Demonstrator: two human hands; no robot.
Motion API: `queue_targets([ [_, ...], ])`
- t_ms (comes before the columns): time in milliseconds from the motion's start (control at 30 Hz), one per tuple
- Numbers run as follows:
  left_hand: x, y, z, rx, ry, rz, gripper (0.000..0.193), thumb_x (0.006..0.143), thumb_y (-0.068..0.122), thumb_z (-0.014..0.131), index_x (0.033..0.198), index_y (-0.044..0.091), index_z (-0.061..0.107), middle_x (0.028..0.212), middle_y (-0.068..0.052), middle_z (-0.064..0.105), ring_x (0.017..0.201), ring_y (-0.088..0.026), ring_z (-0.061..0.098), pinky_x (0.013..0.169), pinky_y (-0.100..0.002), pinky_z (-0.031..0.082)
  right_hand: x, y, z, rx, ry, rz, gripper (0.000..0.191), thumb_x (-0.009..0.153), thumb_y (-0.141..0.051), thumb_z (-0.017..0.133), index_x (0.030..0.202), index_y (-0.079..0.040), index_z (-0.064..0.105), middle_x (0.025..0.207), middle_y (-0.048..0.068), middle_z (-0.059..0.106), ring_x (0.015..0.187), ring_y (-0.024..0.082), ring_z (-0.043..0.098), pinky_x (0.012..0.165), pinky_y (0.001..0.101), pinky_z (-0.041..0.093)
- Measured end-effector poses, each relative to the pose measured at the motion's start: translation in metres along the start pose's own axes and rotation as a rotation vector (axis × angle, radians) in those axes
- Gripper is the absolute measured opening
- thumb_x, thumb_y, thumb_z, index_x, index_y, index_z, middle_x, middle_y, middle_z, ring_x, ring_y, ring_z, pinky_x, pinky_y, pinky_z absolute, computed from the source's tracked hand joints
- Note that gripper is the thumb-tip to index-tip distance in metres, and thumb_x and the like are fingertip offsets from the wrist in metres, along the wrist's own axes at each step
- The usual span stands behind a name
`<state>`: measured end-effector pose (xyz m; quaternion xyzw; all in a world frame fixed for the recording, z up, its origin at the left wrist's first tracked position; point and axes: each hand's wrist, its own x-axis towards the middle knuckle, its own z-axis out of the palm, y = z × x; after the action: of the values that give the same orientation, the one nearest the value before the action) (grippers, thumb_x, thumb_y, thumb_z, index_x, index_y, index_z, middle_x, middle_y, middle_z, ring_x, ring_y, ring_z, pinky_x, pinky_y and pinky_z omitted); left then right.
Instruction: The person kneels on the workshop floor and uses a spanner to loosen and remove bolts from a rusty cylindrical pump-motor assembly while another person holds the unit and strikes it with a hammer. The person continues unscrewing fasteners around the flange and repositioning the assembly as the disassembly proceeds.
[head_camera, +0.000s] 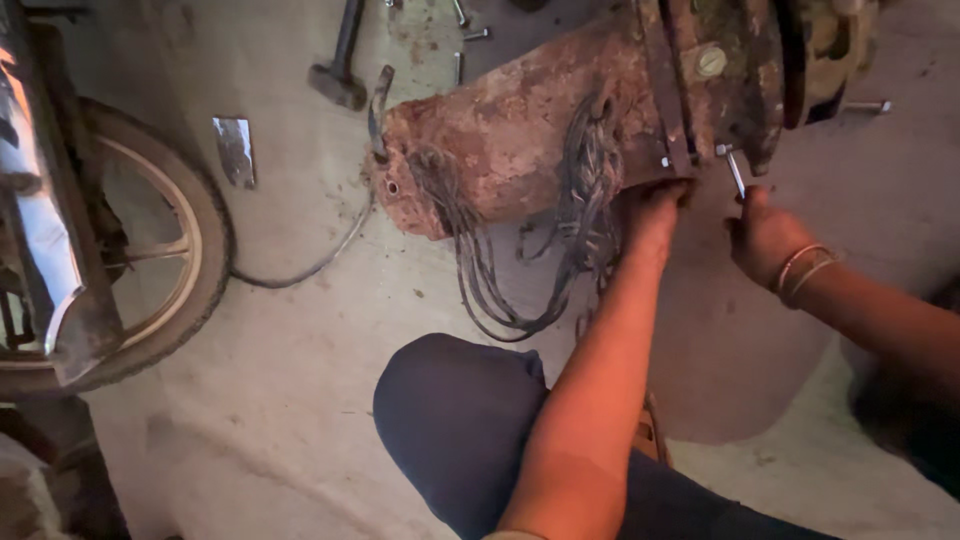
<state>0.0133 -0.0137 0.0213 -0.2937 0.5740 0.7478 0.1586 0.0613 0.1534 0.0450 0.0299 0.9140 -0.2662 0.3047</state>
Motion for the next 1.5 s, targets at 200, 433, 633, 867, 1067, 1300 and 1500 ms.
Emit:
queue_targets([
  [200, -0.008, 0.014, 0.003, -0.026, 0.019, 0.008, 0.015, 0.087, 0.007, 0.075, 0.1, -0.002, 0.077, 0.094, -0.007, 0.075, 0.082, -0.015, 0.068, 0.076, -0.031, 0.055, 0.008, 0.015, 0.016, 0.11, 0.134, -0.126, 0.03, 0.104, -0.018, 0.052, 0.125, 0.002, 0.046, 0.089, 0.034, 0.067, 0.084, 0.051, 0.068, 0.074, 0.0564, 0.054],
  [433, -0.005, 0.01, 0.0, -0.102, 0.007, -0.133, 0.013, 0.088, 0.01, 0.072, 0.097, 0.002, 0.077, 0.091, -0.006, 0.075, 0.08, -0.016, 0.068, 0.074, -0.03, 0.054, -0.002, 0.01, 0.009, 0.026, 0.027, -0.025, 0.034, 0.104, -0.021, 0.05, 0.131, -0.001, 0.045, 0.095, 0.037, 0.067, 0.091, 0.054, 0.066, 0.078, 0.0585, 0.052],
  [633, -0.003, 0.002, -0.003, -0.084, 0.003, -0.102, 0.012, 0.087, 0.007, 0.069, 0.095, 0.003, 0.076, 0.091, -0.006, 0.075, 0.082, -0.016, 0.07, 0.077, -0.03, 0.056, 0.006, 0.015, 0.009, 0.086, 0.04, -0.094, 0.031, 0.105, -0.018, 0.046, 0.13, 0.001, 0.044, 0.094, 0.037, 0.067, 0.089, 0.055, 0.066, 0.077, 0.0585, 0.053],
  [867, -0.016, 0.024, 0.012, 0.013, 0.016, 0.004, 0.011, 0.087, 0.005, 0.068, 0.094, 0.0, 0.076, 0.089, -0.007, 0.074, 0.077, -0.016, 0.067, 0.07, -0.03, 0.051, -0.006, -0.004, -0.002, 0.18, 0.22, -0.304, 0.04, 0.098, -0.021, 0.06, 0.124, 0.004, 0.043, 0.086, 0.033, 0.067, 0.078, 0.053, 0.067, 0.07, 0.0565, 0.054],
  [1067, -0.025, 0.032, 0.021, 0.011, 0.04, -0.091, 0.012, 0.089, 0.005, 0.068, 0.093, -0.001, 0.078, 0.083, -0.007, 0.073, 0.071, -0.014, 0.066, 0.063, -0.028, 0.048, -0.017, -0.064, -0.054, 0.217, -0.16, 0.23, 0.041, 0.097, -0.023, 0.062, 0.127, 0.0, 0.045, 0.084, 0.032, 0.067, 0.071, 0.049, 0.067, 0.063, 0.0562, 0.054],
  [1300, -0.022, 0.042, 0.03, -0.162, 0.035, -0.204, 0.018, 0.091, 0.004, 0.058, 0.091, 0.002, 0.076, 0.086, -0.007, 0.075, 0.072, -0.015, 0.07, 0.066, -0.029, 0.055, -0.011, -0.101, -0.108, 0.366, -0.362, 0.465, 0.045, 0.096, -0.024, 0.064, 0.133, -0.006, 0.046, 0.084, 0.024, 0.065, 0.057, 0.034, 0.061, 0.053, 0.0489, 0.052],
  [1500, -0.058, 0.052, 0.031, 0.305, 0.198, 0.04, 0.007, 0.088, 0.008, 0.07, 0.092, 0.002, 0.071, 0.084, -0.016, 0.067, 0.068, -0.029, 0.06, 0.062, -0.042, 0.047, -0.01, -0.052, -0.096, 0.957, -0.476, 0.578, 0.035, 0.099, -0.024, 0.063, 0.125, -0.001, 0.056, 0.079, 0.011, 0.055, 0.061, 0.023, 0.056, 0.051, 0.0445, 0.051],
])
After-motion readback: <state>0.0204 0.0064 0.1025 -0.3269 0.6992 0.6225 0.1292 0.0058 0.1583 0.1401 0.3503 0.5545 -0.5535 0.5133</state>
